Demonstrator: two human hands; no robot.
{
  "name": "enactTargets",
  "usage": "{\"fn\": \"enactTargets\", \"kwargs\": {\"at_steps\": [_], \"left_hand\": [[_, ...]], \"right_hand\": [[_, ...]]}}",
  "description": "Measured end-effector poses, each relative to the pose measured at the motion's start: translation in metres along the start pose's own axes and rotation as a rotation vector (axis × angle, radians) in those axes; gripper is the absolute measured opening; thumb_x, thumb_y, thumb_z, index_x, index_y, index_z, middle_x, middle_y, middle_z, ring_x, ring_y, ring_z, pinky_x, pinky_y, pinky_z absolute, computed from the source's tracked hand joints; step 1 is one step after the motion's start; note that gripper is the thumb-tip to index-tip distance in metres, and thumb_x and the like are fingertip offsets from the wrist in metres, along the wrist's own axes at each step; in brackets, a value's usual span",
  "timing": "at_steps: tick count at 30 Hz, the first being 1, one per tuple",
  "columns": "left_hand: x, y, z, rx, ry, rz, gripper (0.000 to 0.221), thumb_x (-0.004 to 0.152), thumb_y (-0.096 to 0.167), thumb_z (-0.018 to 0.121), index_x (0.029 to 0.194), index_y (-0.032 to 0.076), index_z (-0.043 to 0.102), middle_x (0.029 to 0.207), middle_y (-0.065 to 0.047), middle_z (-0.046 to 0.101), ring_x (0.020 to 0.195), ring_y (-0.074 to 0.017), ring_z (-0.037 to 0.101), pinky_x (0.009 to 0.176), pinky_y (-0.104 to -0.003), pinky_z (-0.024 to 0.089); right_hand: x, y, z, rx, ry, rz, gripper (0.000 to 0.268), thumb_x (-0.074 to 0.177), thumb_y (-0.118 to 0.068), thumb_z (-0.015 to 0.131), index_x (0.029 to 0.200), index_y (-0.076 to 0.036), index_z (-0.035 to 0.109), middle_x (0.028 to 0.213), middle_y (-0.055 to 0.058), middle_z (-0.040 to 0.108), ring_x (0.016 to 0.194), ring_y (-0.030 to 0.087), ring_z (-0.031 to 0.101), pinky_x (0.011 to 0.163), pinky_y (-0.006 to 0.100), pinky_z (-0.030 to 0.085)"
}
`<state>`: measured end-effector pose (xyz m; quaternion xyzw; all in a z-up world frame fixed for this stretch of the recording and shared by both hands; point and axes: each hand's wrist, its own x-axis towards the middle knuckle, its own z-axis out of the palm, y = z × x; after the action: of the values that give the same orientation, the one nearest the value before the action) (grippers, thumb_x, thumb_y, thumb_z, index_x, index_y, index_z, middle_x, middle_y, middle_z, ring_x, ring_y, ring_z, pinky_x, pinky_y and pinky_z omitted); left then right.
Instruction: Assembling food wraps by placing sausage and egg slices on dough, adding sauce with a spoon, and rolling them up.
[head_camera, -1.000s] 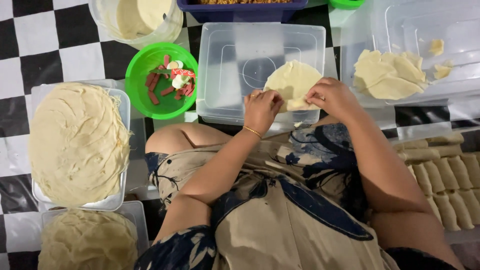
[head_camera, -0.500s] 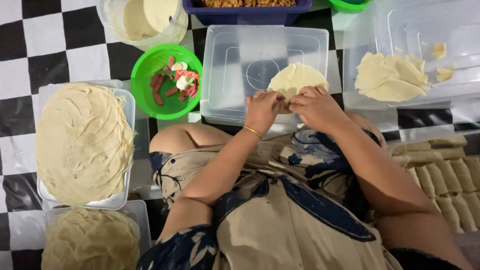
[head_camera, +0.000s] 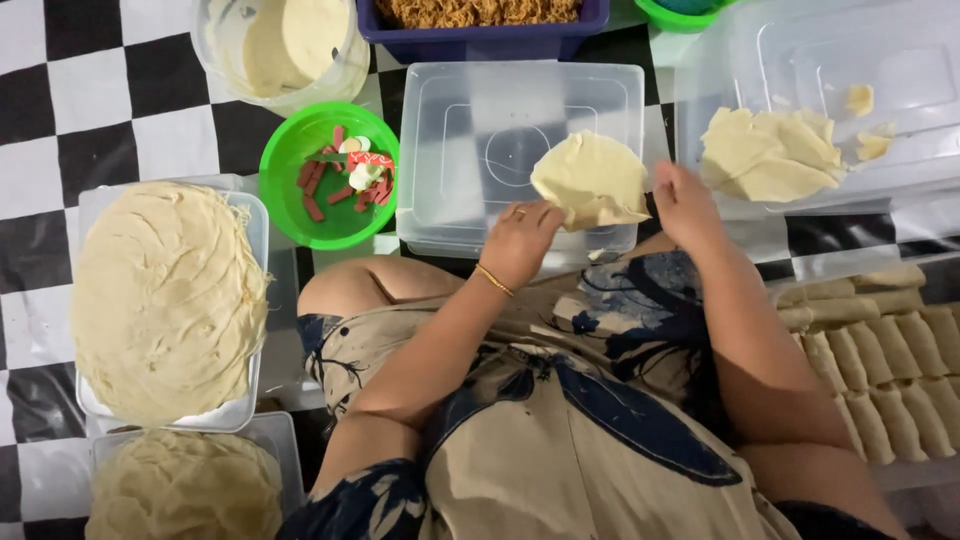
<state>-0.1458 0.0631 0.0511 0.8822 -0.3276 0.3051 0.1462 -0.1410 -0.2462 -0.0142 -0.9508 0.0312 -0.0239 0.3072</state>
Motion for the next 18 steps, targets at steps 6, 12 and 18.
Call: {"fn": "enactTargets", "kwargs": {"at_steps": [6, 12, 18], "left_hand": [[0.001, 0.019, 0.019, -0.133, 0.034, 0.096, 0.006, 0.097, 0.022, 0.066, 0.101, 0.018, 0.068, 0.107, -0.004, 0.068, 0.1, -0.024, 0.071, 0.088, -0.036, 0.053], [-0.006, 0.022, 0.019, -0.281, -0.262, -0.011, 0.035, 0.092, 0.036, 0.071, 0.124, 0.021, 0.066, 0.13, -0.001, 0.067, 0.124, -0.0251, 0.06, 0.1, -0.041, 0.047], [-0.018, 0.021, 0.041, -0.333, -0.278, -0.295, 0.054, 0.085, 0.033, 0.079, 0.134, 0.026, 0.061, 0.138, 0.002, 0.06, 0.134, -0.0279, 0.052, 0.101, -0.045, 0.047]], "right_hand": [[-0.006, -0.003, -0.015, 0.023, -0.307, 0.259, 0.038, 0.103, -0.032, 0.063, 0.127, -0.005, 0.075, 0.107, 0.017, 0.077, 0.101, 0.041, 0.071, 0.078, 0.05, 0.057], [-0.01, -0.028, -0.025, 0.315, -0.163, 0.353, 0.037, 0.092, -0.034, 0.073, 0.111, -0.002, 0.075, 0.082, 0.012, 0.076, 0.076, 0.022, 0.073, 0.066, 0.034, 0.055], [-0.013, -0.069, -0.018, 0.197, -0.072, 0.072, 0.021, 0.092, -0.03, 0.079, 0.108, -0.015, 0.079, 0.088, 0.012, 0.076, 0.087, 0.034, 0.073, 0.07, 0.044, 0.056]]}}
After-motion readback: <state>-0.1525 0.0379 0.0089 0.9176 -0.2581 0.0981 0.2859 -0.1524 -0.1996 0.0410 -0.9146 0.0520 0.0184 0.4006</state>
